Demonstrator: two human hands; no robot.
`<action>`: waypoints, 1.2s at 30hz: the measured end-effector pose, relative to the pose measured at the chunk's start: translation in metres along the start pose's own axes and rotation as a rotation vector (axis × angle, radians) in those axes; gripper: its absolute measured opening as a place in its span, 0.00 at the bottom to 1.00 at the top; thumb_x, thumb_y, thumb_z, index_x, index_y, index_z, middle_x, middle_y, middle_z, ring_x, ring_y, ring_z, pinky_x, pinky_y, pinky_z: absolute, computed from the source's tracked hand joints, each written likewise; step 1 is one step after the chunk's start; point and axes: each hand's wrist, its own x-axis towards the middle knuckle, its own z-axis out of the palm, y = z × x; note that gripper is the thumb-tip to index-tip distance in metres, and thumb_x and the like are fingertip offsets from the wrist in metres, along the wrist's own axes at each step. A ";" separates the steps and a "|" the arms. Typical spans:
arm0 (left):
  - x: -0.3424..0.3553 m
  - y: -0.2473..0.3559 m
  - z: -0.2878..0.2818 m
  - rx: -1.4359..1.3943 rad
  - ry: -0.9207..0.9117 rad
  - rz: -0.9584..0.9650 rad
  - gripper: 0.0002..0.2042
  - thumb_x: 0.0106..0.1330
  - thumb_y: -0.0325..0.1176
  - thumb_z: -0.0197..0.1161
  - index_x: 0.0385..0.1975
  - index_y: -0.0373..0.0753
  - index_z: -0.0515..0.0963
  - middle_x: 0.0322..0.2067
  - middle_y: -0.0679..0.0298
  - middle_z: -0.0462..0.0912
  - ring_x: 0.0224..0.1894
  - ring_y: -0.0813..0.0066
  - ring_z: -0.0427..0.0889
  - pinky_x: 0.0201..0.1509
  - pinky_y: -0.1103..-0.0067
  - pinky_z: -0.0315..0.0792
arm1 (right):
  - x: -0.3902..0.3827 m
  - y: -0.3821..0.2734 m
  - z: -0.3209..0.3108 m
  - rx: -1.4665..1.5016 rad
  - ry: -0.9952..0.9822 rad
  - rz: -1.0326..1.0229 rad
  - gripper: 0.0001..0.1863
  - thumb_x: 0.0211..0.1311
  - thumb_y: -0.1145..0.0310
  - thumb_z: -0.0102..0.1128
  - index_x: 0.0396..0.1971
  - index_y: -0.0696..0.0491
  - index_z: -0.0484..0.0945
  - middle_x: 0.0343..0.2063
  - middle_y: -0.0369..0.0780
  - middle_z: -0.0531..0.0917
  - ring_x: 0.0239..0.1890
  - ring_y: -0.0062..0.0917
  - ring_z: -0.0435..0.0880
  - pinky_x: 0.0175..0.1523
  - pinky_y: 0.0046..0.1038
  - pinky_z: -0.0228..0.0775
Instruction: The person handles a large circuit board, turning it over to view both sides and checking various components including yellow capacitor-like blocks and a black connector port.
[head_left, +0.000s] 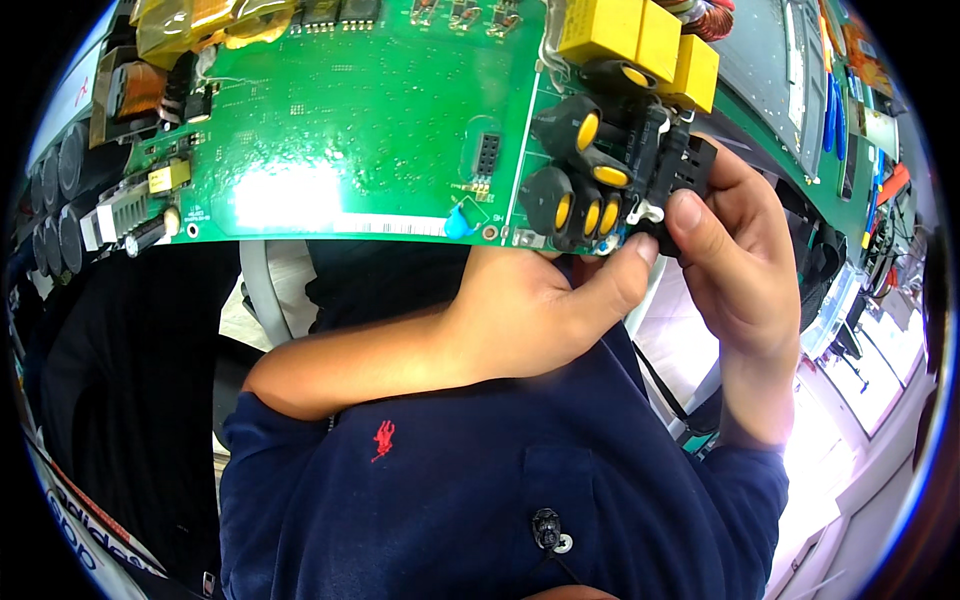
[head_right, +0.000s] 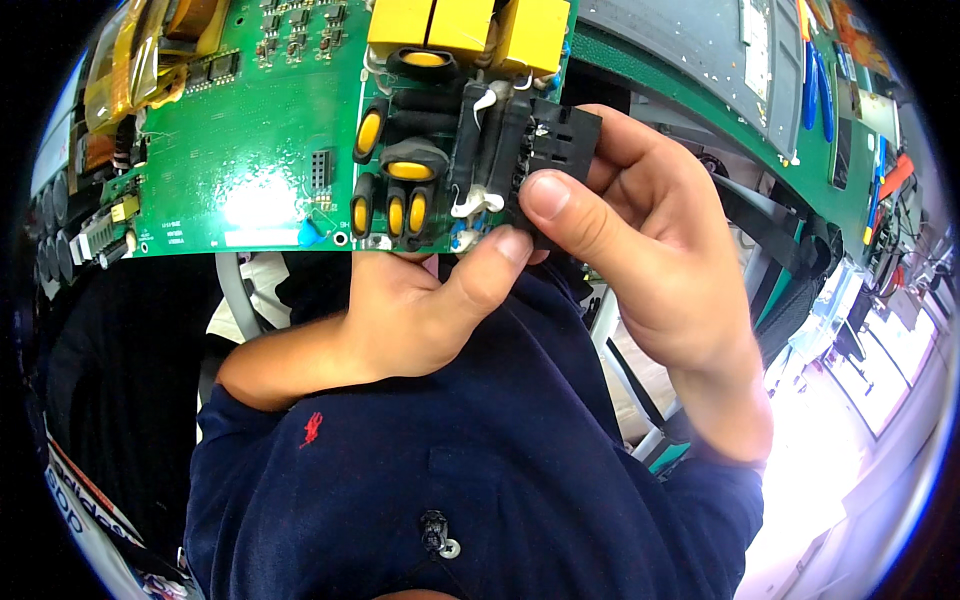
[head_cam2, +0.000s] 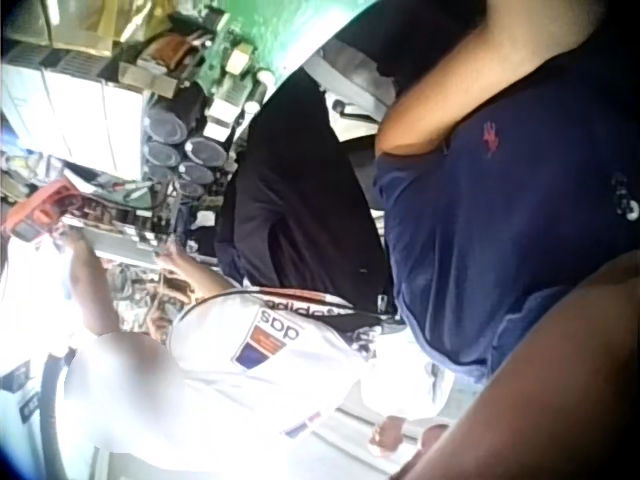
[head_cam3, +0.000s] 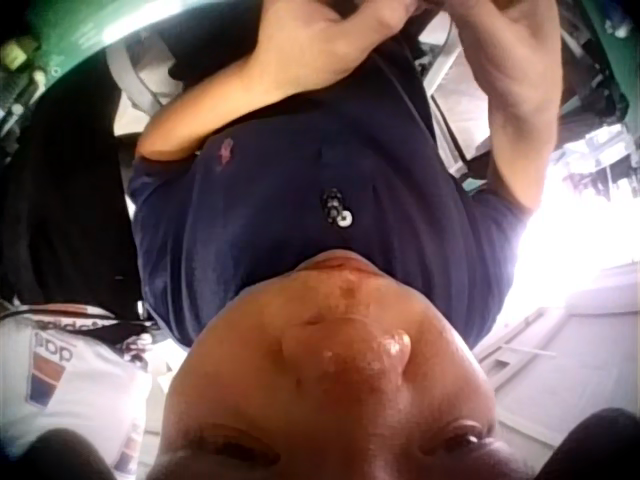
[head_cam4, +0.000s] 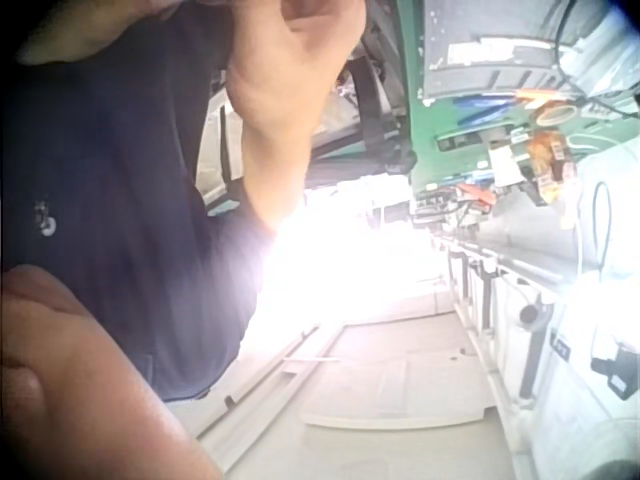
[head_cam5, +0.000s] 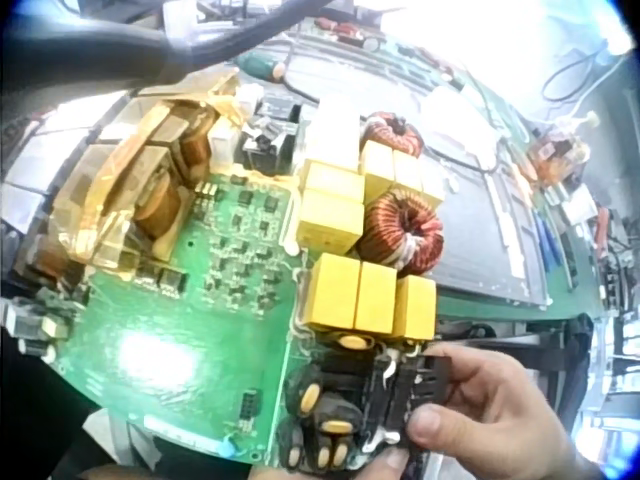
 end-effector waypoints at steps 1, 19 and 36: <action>0.000 0.000 0.000 0.006 0.008 -0.003 0.06 0.60 0.27 0.63 0.35 0.36 0.77 0.23 0.74 0.75 0.22 0.90 0.68 0.22 0.87 0.61 | 0.000 0.001 0.000 0.003 0.006 0.002 0.27 0.60 0.68 0.59 0.56 0.67 0.64 0.47 0.44 0.78 0.50 0.25 0.77 0.59 0.27 0.64; -0.004 0.002 -0.005 0.083 -0.071 0.009 0.13 0.62 0.21 0.58 0.47 0.33 0.73 0.42 0.64 0.78 0.41 0.82 0.76 0.45 0.82 0.71 | 0.000 0.008 0.006 0.077 0.045 -0.014 0.29 0.57 0.66 0.62 0.55 0.66 0.65 0.46 0.43 0.78 0.50 0.24 0.77 0.60 0.26 0.62; -0.001 -0.001 0.001 -0.052 0.009 0.025 0.07 0.60 0.26 0.63 0.38 0.35 0.76 0.27 0.74 0.75 0.25 0.90 0.69 0.25 0.88 0.63 | 0.006 0.007 -0.005 0.078 -0.059 -0.067 0.21 0.62 0.65 0.59 0.50 0.62 0.70 0.41 0.40 0.80 0.43 0.19 0.79 0.50 0.21 0.69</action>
